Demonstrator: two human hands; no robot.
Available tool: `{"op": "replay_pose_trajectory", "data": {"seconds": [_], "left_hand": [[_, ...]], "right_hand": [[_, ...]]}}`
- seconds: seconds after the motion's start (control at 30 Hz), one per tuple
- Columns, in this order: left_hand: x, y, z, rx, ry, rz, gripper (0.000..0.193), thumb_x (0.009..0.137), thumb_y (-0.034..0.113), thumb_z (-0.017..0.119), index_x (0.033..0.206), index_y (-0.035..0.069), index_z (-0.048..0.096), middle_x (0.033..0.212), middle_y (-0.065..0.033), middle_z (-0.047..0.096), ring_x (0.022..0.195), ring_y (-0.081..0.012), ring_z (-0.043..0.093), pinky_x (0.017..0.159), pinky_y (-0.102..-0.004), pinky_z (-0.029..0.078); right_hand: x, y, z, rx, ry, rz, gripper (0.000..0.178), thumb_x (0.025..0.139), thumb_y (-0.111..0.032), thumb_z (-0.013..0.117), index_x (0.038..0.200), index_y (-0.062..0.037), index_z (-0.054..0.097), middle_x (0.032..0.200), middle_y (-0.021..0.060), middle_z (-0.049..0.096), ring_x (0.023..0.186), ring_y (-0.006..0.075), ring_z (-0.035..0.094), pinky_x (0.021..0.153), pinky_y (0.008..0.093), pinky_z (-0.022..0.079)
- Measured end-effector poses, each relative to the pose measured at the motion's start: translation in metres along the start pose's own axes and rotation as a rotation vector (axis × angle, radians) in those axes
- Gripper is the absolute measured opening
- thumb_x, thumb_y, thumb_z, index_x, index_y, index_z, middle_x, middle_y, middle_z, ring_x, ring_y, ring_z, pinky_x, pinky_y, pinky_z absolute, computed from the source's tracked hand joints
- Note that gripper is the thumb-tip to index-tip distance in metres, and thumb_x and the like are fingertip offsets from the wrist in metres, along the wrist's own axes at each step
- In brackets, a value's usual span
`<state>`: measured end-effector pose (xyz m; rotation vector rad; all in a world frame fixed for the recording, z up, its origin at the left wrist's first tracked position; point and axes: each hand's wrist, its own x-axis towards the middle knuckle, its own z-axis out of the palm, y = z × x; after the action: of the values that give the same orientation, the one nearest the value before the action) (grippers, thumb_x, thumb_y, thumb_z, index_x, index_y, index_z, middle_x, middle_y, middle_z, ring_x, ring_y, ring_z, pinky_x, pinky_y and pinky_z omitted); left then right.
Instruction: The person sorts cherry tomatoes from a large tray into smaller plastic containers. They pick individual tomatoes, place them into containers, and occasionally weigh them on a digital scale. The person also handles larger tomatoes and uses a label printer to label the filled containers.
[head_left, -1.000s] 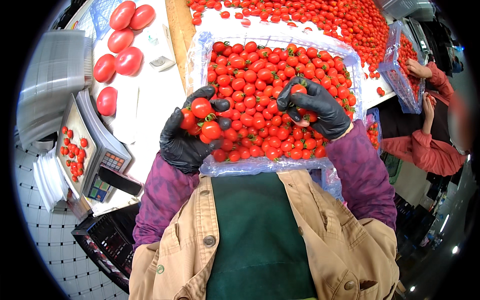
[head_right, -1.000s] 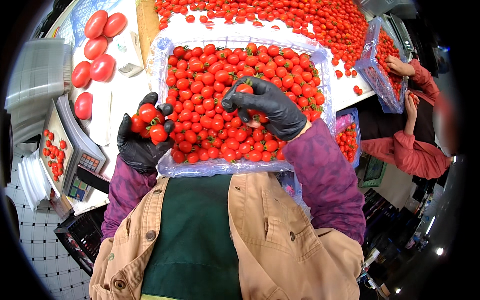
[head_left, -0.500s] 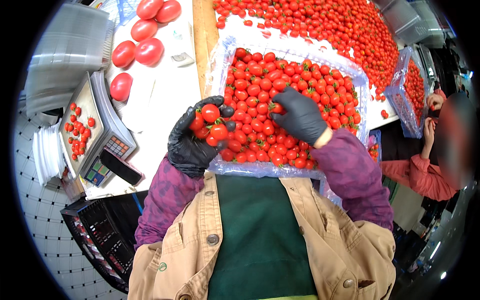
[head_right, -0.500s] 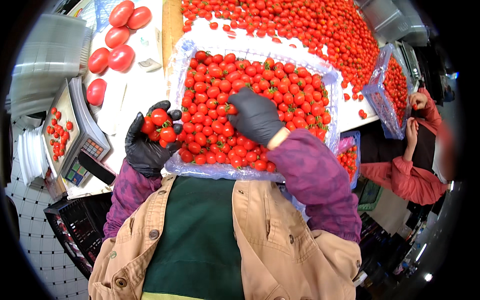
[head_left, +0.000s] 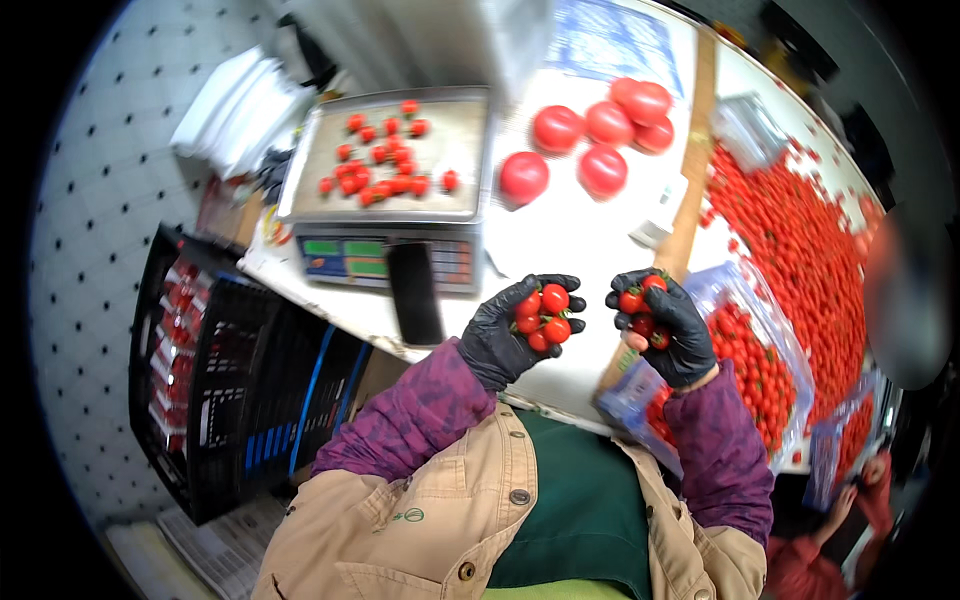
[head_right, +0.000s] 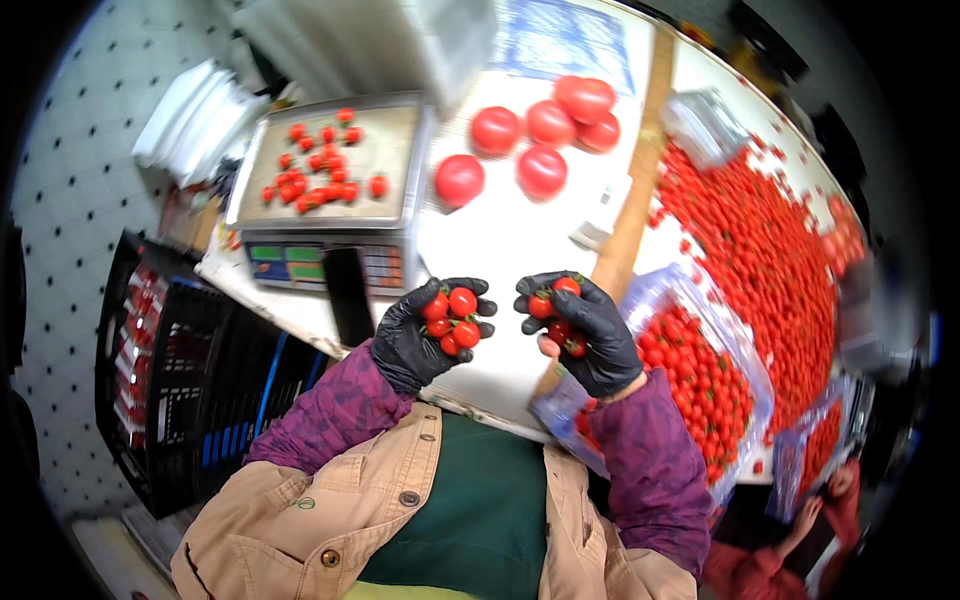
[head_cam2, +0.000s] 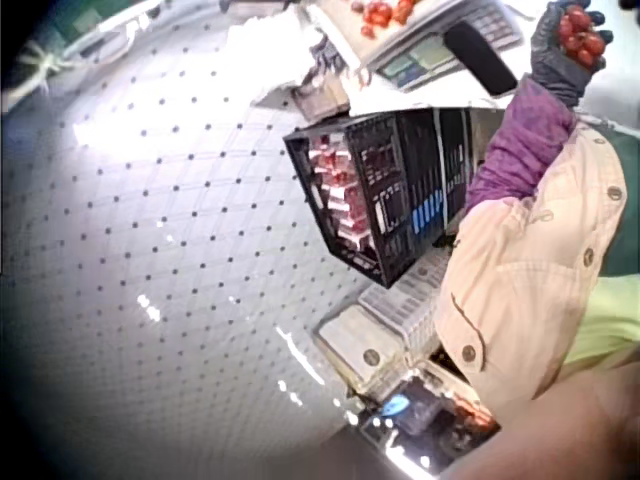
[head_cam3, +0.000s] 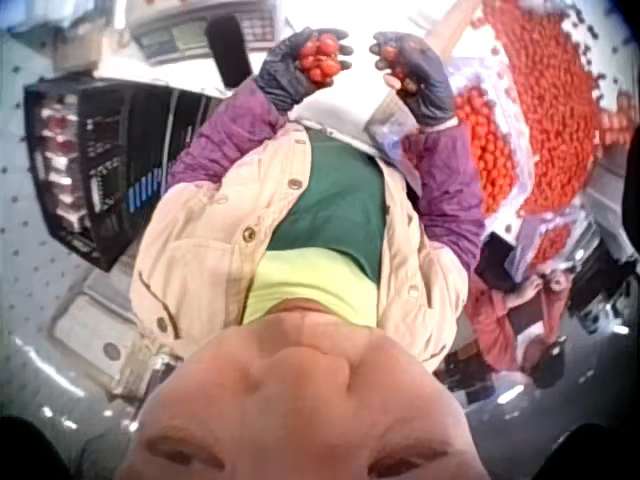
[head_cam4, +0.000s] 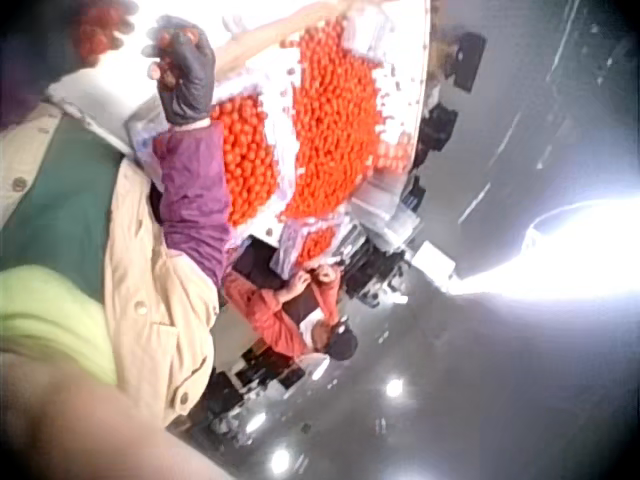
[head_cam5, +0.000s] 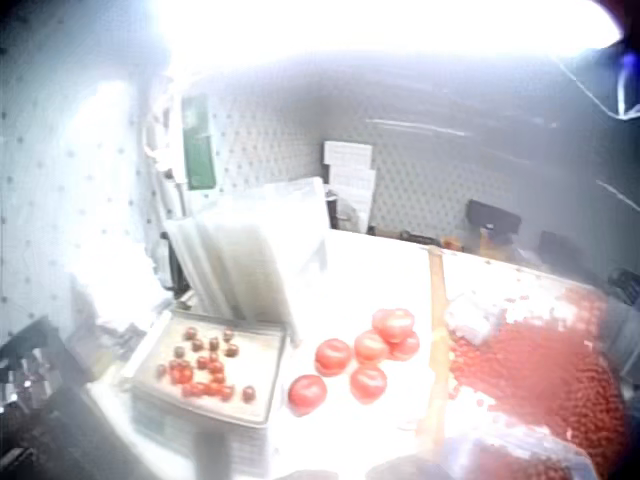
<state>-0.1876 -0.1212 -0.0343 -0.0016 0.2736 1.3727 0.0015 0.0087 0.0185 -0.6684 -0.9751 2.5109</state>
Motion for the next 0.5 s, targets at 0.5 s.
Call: {"op": "replay_pose_trajectory", "data": {"seconds": [0.5], "left_hand": [[-0.055,0.289,-0.082,1.586,0.896,1.236,0.023,0.087,0.018,0.059,0.107,0.007,0.061,0.094,-0.0050,0.060,0.085,-0.0157,0.056,0.076,-0.0297,0.047]], "right_hand": [[0.279,0.029,0.144,-0.610,-0.016,-0.083,0.029,0.086,-0.027,0.057,0.109,-0.0106,0.063,0.100,0.0011,0.062,0.096,0.0111,0.053,0.083,0.0269,0.042]]}}
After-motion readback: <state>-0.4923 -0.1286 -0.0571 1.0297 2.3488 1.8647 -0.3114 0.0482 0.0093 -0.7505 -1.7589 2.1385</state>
